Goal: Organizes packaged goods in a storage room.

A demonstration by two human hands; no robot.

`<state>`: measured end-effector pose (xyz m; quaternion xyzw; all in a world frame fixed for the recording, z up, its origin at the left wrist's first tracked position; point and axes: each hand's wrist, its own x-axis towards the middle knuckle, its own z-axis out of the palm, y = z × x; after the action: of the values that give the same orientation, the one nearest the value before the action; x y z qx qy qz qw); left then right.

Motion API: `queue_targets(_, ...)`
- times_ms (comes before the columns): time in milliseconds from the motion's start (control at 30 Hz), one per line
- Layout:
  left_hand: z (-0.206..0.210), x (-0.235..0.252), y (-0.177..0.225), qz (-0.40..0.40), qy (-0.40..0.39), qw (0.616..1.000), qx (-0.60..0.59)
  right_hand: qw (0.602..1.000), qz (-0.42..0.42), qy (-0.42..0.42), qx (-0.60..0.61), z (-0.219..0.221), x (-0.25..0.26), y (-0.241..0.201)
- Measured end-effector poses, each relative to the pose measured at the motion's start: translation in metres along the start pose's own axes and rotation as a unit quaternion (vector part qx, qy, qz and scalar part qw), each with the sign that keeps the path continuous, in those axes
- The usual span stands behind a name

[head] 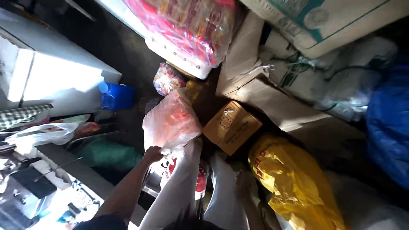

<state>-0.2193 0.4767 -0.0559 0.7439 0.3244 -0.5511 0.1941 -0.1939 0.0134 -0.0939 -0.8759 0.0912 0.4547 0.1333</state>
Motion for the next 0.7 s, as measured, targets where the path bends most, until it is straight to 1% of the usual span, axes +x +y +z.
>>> queue_targets(67, -0.036, -0.028, 0.013, 0.029, 0.011, 0.999, 0.025, 0.999, -0.03, -0.003, 0.029, -0.019, -0.011, -0.008)
queue_targets(133, -0.064, -0.051, 0.022, 0.064, 0.025, 0.997, 0.029, 0.994, -0.073, -0.039, 0.07, -0.038, -0.024, -0.027)
queue_targets(167, -0.071, -0.06, 0.025, 0.077, 0.032, 0.996, 0.029, 0.99, -0.101, -0.06, 0.084, -0.04, -0.03, -0.039)
queue_targets(233, -0.074, -0.067, 0.031, 0.096, 0.046, 0.994, 0.02, 0.979, -0.155, -0.093, 0.093, -0.036, -0.034, -0.074)
queue_targets(267, -0.071, -0.067, 0.036, 0.098, 0.047, 0.994, 0.013, 0.974, -0.184, -0.097, 0.093, -0.033, -0.033, -0.097)
queue_targets(333, -0.056, -0.06, 0.036, 0.092, 0.049, 0.994, -0.013, 0.96, -0.238, -0.119, 0.082, -0.03, -0.032, -0.143)
queue_targets(400, -0.041, -0.048, 0.028, 0.087, 0.058, 0.993, -0.049, 0.944, -0.289, -0.147, 0.053, -0.035, -0.027, -0.183)
queue_targets(467, -0.04, -0.041, 0.013, 0.085, 0.089, 0.988, -0.093, 0.932, -0.322, -0.159, 0.038, -0.04, -0.017, -0.215)
queue_targets(533, -0.046, -0.04, -0.009, 0.089, 0.151, 0.971, -0.163, 0.928, -0.333, -0.165, 0.033, -0.034, -0.001, -0.237)
queue_targets(567, -0.049, -0.043, -0.018, 0.081, 0.202, 0.954, -0.205, 0.93, -0.324, -0.17, 0.031, -0.026, 0.008, -0.247)
queue_targets(600, -0.049, -0.048, -0.024, 0.072, 0.271, 0.931, -0.235, 0.935, -0.305, -0.177, 0.03, -0.015, 0.017, -0.256)
queue_targets(667, -0.04, -0.064, -0.024, 0.072, 0.414, 0.877, -0.234, 0.945, -0.256, -0.2, 0.031, 0.005, 0.026, -0.272)
queue_targets(700, -0.031, -0.07, -0.022, 0.088, 0.458, 0.858, -0.214, 0.944, -0.243, -0.222, 0.019, 0.008, 0.025, -0.281)
